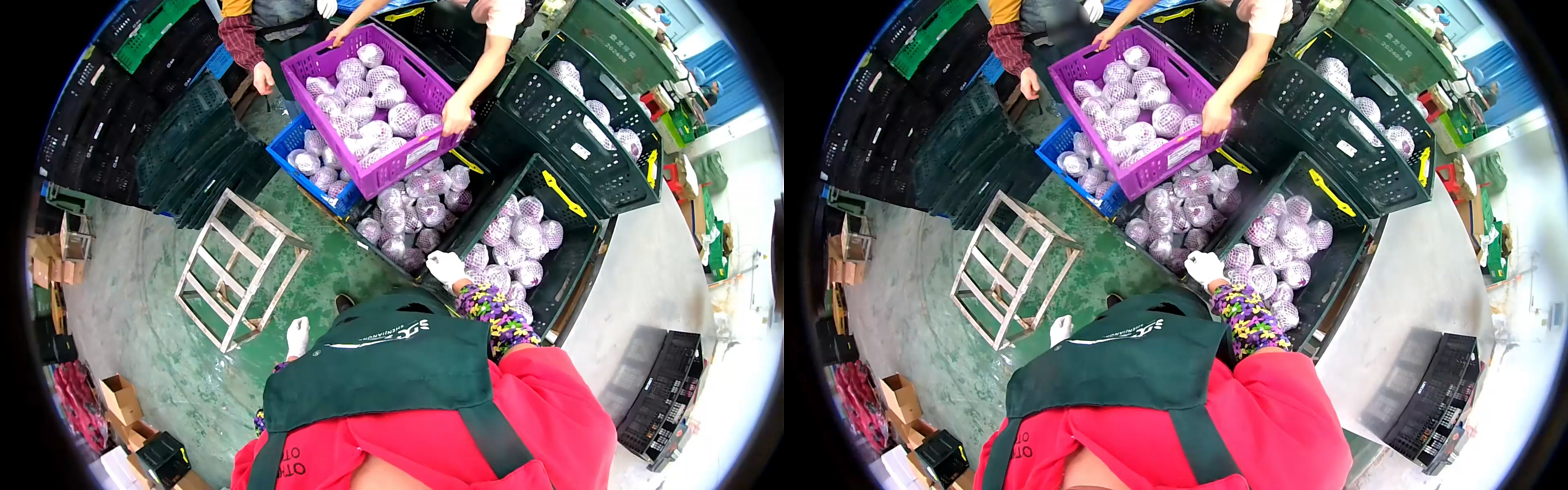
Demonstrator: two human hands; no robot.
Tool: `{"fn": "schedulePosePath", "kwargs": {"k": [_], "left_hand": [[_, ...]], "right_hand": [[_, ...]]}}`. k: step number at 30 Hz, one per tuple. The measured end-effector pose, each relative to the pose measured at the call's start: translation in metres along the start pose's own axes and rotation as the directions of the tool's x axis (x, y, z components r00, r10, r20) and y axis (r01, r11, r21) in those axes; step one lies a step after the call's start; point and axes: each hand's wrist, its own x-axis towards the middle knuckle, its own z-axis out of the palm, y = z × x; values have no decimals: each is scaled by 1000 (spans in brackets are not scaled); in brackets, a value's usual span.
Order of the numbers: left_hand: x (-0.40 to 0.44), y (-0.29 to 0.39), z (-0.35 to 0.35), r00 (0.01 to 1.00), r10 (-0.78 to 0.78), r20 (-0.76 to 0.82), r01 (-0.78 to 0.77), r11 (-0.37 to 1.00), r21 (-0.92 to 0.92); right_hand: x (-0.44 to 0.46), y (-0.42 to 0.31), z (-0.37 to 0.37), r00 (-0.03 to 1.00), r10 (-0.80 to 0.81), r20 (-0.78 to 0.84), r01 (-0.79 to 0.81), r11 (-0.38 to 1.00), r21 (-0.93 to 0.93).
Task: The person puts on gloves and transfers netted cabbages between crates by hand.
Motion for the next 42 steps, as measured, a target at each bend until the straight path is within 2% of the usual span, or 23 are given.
{"fn": "schedulePosePath", "kwargs": {"k": [6,8,9,13,15,16,20,22,25,29,31,37,42], "left_hand": [[3,4,4,998,69,2,-69,995,70],[3,6,6,999,52,-1,-52,997,62],[-1,-2,10,999,51,-12,-50,997,62],[4,-11,10,1000,-16,-10,17,999,51],[1,-10,11,999,-38,-32,40,997,61],[0,-19,15,997,18,-73,-14,999,52],[-7,-1,14,997,-48,-64,46,999,-22],[-6,-1,15,996,25,-88,-22,999,38],[-7,-4,19,992,47,-117,-44,998,34],[-10,-1,21,990,43,-133,-37,998,43],[-18,8,19,991,45,-124,-35,996,81],[-2,-19,28,990,83,-112,-81,996,22],[-7,-10,24,991,81,-105,-76,996,49]], "right_hand": [[-4,0,-2,997,-49,-54,48,999,-25],[-6,-3,-5,997,-51,-57,49,998,-30],[-5,3,1,1000,-18,9,18,1000,-15],[1,8,8,995,-72,-69,67,995,-74],[-1,6,3,998,-53,-36,51,996,-69],[-2,9,7,998,-55,-23,54,997,-58],[6,15,11,998,-59,11,59,997,-41],[5,14,10,997,-80,-17,80,996,-37],[4,18,13,989,-140,-45,138,989,-53],[6,17,10,998,-65,21,65,998,18],[5,20,12,997,-80,10,79,996,42],[3,17,7,993,-113,22,112,993,43],[5,19,9,990,-143,-4,143,989,34]]}}
